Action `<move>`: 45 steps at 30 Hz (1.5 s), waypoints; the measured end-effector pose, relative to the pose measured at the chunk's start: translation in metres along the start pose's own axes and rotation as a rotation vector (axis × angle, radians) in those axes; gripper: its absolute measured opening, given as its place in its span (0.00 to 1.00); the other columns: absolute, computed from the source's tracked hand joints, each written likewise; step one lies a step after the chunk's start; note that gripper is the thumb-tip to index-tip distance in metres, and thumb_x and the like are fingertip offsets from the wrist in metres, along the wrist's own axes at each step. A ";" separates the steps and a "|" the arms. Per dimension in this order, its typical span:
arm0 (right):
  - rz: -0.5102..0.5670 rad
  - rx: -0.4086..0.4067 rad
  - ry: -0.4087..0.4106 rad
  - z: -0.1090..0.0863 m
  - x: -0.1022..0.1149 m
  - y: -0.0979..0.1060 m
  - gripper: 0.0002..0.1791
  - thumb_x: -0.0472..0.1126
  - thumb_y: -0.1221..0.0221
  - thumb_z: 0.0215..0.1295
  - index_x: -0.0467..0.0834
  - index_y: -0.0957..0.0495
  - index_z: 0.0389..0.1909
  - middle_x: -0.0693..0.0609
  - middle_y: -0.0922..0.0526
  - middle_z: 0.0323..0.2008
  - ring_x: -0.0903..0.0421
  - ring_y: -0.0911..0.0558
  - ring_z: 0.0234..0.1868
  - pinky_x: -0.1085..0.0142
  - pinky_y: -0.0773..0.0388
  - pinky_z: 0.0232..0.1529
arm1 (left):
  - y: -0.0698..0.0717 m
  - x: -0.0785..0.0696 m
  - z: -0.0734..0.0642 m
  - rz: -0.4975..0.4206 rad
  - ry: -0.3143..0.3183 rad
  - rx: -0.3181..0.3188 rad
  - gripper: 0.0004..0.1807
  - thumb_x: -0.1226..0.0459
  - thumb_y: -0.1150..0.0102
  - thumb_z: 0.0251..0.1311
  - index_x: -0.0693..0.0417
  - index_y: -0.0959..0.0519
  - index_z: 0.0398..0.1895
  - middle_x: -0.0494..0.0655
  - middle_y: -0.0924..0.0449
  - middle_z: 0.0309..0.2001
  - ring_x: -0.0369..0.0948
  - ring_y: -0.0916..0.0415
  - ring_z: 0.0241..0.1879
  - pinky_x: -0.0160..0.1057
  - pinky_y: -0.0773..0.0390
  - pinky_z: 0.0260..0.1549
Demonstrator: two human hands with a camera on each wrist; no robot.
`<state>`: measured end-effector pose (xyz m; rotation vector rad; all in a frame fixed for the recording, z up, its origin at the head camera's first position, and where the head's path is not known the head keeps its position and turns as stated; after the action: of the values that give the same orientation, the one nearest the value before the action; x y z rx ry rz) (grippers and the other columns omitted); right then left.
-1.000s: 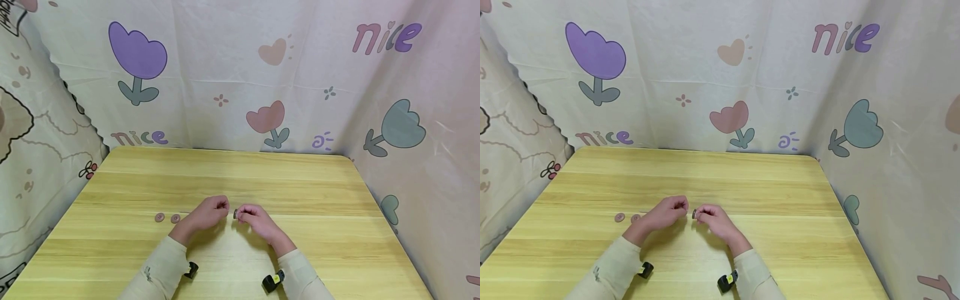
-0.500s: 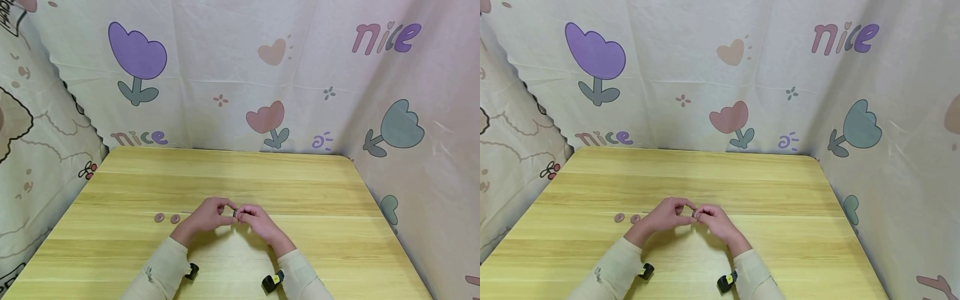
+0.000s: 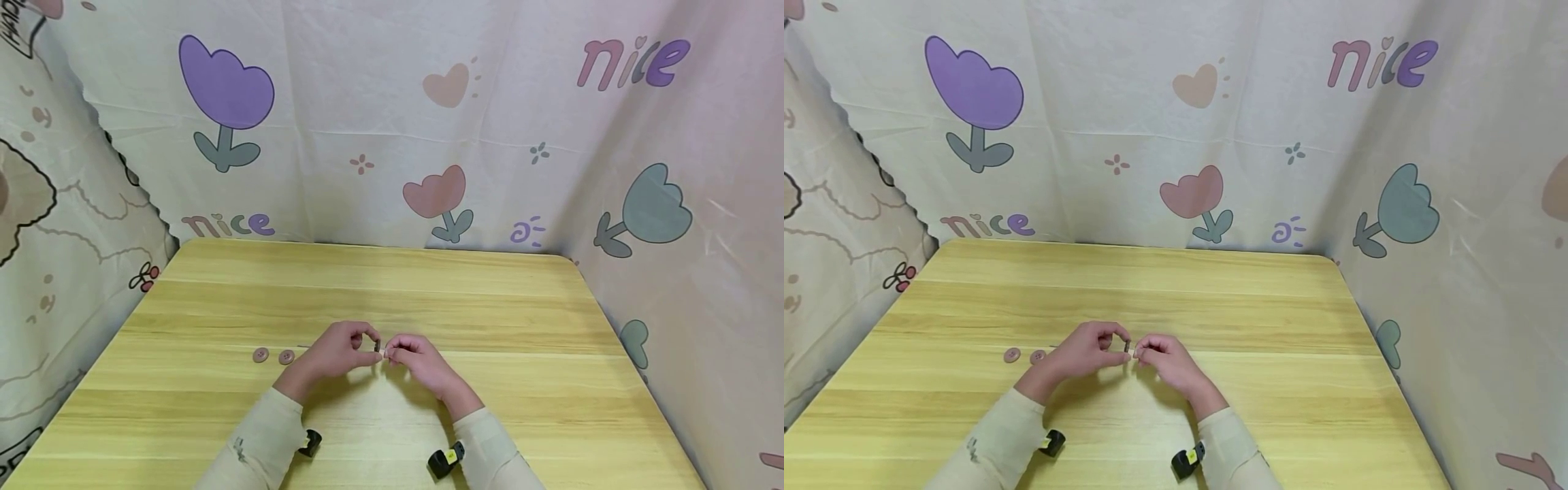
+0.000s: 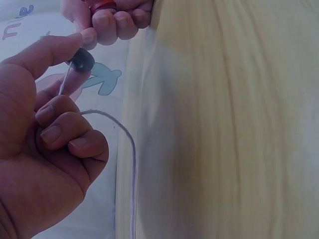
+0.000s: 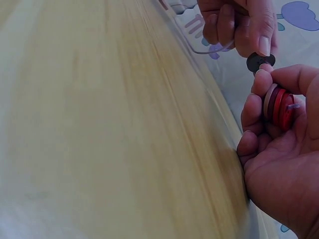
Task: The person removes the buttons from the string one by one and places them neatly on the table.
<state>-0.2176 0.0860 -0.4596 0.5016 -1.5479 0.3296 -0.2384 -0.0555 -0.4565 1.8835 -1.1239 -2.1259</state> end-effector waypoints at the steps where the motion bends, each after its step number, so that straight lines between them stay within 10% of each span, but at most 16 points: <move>1: -0.002 0.001 -0.001 0.000 0.000 0.000 0.11 0.30 0.51 0.73 0.27 0.22 0.41 0.26 0.24 0.40 0.35 0.24 0.47 0.46 0.30 0.54 | 0.001 0.001 0.000 0.000 0.003 -0.001 0.15 0.57 0.28 0.57 0.51 0.17 0.45 0.39 0.47 0.17 0.36 0.49 0.17 0.35 0.42 0.21; 45: -0.033 -0.030 0.005 0.010 -0.031 0.007 0.12 0.36 0.47 0.73 0.31 0.20 0.41 0.37 0.20 0.37 0.51 0.22 0.41 0.56 0.26 0.49 | 0.048 0.021 -0.017 -0.047 0.070 -0.109 0.16 0.62 0.28 0.58 0.56 0.18 0.48 0.41 0.44 0.18 0.39 0.47 0.18 0.41 0.37 0.24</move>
<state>-0.2305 0.0906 -0.4906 0.5019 -1.5360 0.2811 -0.2476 -0.1090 -0.4459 1.9378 -0.9398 -2.0812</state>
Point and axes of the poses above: each hand's wrist, its own z-axis towards the middle knuckle, its own y-axis out of the back of the hand, x = y × z, the point moved 8 cm from there along z, towards the middle knuckle
